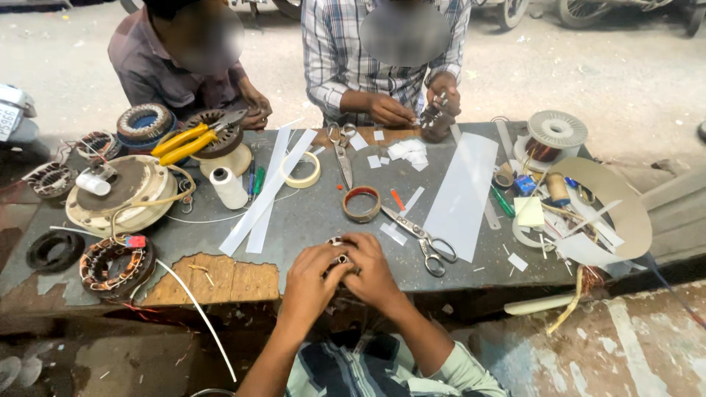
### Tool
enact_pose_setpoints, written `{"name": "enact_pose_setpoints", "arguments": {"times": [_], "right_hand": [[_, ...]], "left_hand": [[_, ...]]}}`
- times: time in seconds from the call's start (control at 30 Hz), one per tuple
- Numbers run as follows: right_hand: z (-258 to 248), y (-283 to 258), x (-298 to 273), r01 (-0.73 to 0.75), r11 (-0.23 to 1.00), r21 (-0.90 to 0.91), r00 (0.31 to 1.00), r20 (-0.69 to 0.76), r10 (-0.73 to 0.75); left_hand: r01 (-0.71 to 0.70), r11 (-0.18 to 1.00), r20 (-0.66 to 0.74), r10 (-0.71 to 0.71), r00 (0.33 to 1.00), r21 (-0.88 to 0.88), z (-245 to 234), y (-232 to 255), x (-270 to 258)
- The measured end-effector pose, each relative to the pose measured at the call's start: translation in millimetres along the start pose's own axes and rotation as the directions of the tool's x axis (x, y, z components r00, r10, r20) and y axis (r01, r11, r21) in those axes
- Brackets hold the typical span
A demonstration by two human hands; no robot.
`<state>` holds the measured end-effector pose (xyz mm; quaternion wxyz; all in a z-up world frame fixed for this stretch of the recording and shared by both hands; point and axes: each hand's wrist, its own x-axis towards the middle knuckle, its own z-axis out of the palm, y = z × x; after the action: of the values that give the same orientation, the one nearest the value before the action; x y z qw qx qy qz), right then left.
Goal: The person winds copper wire around a motor stator core, then uses white tape to secure the windings. The person works at a cluttered workbench with tools and other motor parts visible.
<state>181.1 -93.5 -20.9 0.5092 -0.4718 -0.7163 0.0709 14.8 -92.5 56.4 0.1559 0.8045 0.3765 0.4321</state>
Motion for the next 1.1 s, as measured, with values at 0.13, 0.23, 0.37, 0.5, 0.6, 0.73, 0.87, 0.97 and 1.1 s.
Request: {"name": "enact_pose_setpoints", "arguments": {"times": [0.13, 0.23, 0.37, 0.5, 0.6, 0.73, 0.87, 0.97, 1.1], "right_hand": [[-12, 16, -10, -0.127, 0.991, 0.043, 0.991, 0.045, 0.125], [-14, 29, -18, -0.292, 0.891, 0.347, 0.956, 0.106, 0.272], [-14, 34, -26, -0.274, 0.807, 0.523, 0.962, 0.138, 0.237], [-23, 14, -21, -0.220, 0.691, 0.689, 0.975, 0.134, 0.177], [-38, -8, -10, -0.074, 0.903, 0.423, 0.997, 0.036, 0.065], [-65, -25, 21, -0.019, 1.000, -0.014, 0.969, 0.244, 0.022], [-65, -42, 43, 0.137, 0.968, -0.212, 0.889, 0.457, -0.025], [-60, -50, 53, 0.197, 0.966, -0.168, 0.860, 0.503, -0.088], [-63, -53, 60, 0.346, 0.919, -0.189, 0.857, 0.463, -0.227]], "left_hand": [[0.077, 0.997, -0.028, -0.078, 0.997, -0.025, 6, -4, 1], [0.160, 0.985, -0.071, -0.164, 0.984, -0.067, 17, -19, -7], [0.330, 0.747, -0.044, -0.432, 0.901, -0.577, 37, -54, -18], [0.226, 0.142, 0.118, -0.532, 0.838, -0.964, 56, -76, -26], [0.316, -0.023, 0.279, -0.535, 0.798, -0.948, 55, -74, -32], [0.236, 0.842, -0.113, -0.327, 0.938, -0.484, 14, -57, -25], [-0.364, 0.931, 0.023, 0.364, 0.931, -0.015, -28, -32, -14], [-0.483, 0.866, 0.278, 0.436, 0.856, 0.131, -37, -19, -3], [-0.432, 0.890, 0.345, 0.364, 0.865, 0.144, -41, -18, 10]]}}
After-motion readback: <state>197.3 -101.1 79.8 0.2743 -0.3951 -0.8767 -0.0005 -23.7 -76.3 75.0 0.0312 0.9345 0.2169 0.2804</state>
